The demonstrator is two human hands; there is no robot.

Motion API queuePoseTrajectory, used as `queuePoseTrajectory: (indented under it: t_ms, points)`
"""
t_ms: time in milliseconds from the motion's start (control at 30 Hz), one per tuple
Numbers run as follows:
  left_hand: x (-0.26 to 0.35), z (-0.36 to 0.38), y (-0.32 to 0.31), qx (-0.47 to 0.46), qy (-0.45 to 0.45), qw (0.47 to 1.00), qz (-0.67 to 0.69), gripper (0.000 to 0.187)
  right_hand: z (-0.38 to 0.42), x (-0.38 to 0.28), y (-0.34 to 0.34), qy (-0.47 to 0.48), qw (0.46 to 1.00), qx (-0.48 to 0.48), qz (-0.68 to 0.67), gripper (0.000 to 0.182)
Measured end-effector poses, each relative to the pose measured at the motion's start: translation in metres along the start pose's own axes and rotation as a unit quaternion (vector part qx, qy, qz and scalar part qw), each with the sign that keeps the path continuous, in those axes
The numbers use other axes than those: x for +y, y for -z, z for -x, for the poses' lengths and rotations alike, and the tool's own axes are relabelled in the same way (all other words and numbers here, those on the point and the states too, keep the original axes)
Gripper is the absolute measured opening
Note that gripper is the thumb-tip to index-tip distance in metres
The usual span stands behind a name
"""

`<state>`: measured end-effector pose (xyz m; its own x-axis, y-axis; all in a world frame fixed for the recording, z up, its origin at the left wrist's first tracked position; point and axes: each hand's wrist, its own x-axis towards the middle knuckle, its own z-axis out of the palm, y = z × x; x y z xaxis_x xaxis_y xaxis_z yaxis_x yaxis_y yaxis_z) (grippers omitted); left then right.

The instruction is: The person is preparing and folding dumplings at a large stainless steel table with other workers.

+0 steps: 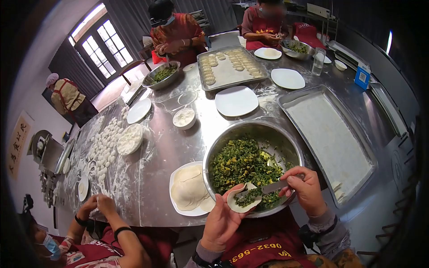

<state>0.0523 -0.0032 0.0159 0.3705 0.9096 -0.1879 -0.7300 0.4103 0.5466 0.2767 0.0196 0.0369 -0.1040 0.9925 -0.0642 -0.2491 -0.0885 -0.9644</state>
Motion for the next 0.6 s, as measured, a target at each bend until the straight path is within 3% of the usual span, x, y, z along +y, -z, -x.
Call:
queuePoseTrajectory:
  t_ms: [133,300,533,600]
  points:
    - [-0.002,0.001,0.000,0.003,-0.005,1.000,-0.006,0.074,0.000,0.007,0.003,-0.017,1.000,0.006,-0.013,0.015]
    - [0.002,0.000,-0.003,0.020,-0.026,0.999,-0.003,0.075,-0.001,-0.006,0.005,0.033,0.998,0.008,-0.061,0.014]
    - [-0.004,-0.001,0.000,0.002,-0.001,0.999,0.034,0.075,-0.011,0.021,0.001,-0.088,0.962,-0.044,-0.254,0.012]
    - [-0.002,0.000,-0.002,-0.005,-0.005,0.999,0.037,0.075,-0.015,0.028,0.000,-0.090,0.962,-0.041,-0.256,0.011]
